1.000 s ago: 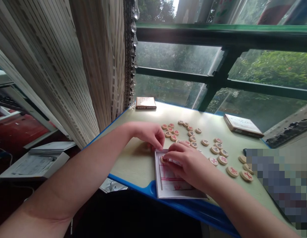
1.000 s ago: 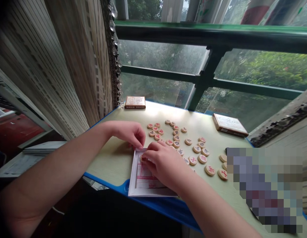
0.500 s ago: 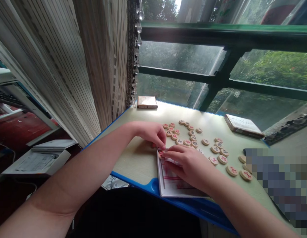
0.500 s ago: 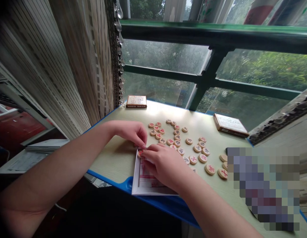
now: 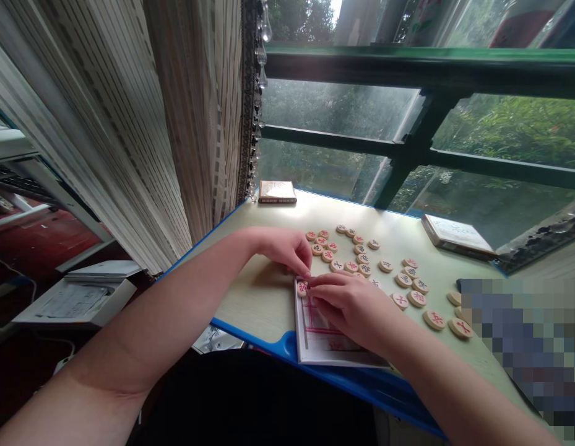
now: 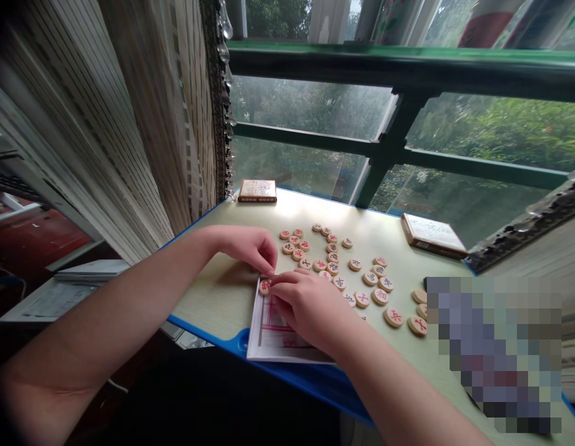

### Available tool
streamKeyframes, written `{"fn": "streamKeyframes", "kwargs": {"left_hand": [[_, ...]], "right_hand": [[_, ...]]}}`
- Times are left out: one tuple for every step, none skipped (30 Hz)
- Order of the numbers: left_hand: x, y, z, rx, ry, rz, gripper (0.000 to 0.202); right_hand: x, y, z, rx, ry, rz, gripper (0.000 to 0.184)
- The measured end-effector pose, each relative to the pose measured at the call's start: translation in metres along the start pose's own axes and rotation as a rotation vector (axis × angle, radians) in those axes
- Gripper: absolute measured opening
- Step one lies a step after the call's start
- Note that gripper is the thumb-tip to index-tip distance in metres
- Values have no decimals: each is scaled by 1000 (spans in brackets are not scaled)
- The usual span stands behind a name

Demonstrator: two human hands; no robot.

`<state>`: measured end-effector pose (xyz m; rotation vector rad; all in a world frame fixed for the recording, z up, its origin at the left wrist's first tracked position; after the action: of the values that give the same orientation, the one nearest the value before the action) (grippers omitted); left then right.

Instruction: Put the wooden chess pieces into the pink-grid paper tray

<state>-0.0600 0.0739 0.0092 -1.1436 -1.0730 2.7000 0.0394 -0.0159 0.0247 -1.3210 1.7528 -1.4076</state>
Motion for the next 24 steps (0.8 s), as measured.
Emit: {"fn": "streamKeyframes", "kwargs": {"left_hand": [[0,0,0,-1,5,-3,21],[0,0,0,-3,9,-6,22],[0,0,0,-4,11,-11,22],[0,0,-1,-5,14,-15,23],[0,0,-1,-1,16,-17,23],[0,0,-1,3,17,-14,23],[1,0,-1,10,17,-5,22],[1,0,-1,17,14,13,22],[2,0,-1,21,7,34,21],[4,-1,-2,20,-3,58,22],[5,-2,-2,16,-10,81,22],[6,-3,-4,2,-12,102,23],[8,-5,-5,-27,-12,123,24],[10,-8,-8,-73,-7,142,26],[12,-12,-10,-140,-1,161,27],[15,-18,-13,-229,-1,177,28],[18,-24,-15,-332,2,181,28],[21,-29,-17,-439,4,177,27],[25,-35,-18,-544,-3,156,27],[28,-40,-18,-642,-12,109,26],[29,-43,-19,-710,-18,24,26],[30,-44,-20,-740,-23,-66,26],[31,-45,-20,-766,-37,-128,29],[31,-45,-20,-775,-48,-172,33]], "right_hand": [[0,0,0,-2,-6,-7,27],[0,0,0,-5,-9,-13,27],[1,0,0,-8,-9,-16,27],[1,0,0,-12,-6,-17,27],[1,0,0,-16,-1,-16,27],[1,0,0,-20,4,-13,27],[2,0,0,-20,5,-12,26],[3,-1,0,-17,2,-13,26],[4,-1,0,-14,-3,-13,25],[4,-1,0,-14,-5,-9,25],[3,-3,1,-19,1,1,25],[1,-5,1,-36,17,19,24],[-2,-7,2,-62,43,43,24],[-6,-10,4,-95,73,72,24],[-10,-13,6,-127,103,98,24],[-13,-15,8,-153,129,119,23],[-17,-17,9,-174,150,135,22],[-19,-19,11,-192,166,147,20],[-21,-20,12,-207,174,156,19],[-22,-21,13,-221,172,162,19],[-22,-23,13,-234,162,166,18],[-22,-24,13,-247,150,173,19],[-22,-25,13,-255,142,186,19],[-23,-26,14,-258,143,202,20]]}}
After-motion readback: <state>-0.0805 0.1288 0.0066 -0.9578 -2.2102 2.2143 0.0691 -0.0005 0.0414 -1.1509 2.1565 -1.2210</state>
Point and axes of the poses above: each hand's wrist, its own z-axis away from the middle knuckle, its own y-axis out of the palm, x = y × z, the point moved 6 cm from there along -z, towards the middle knuckle, and after that the axes turned 14 degrees about -y, right-handed, at the moved point
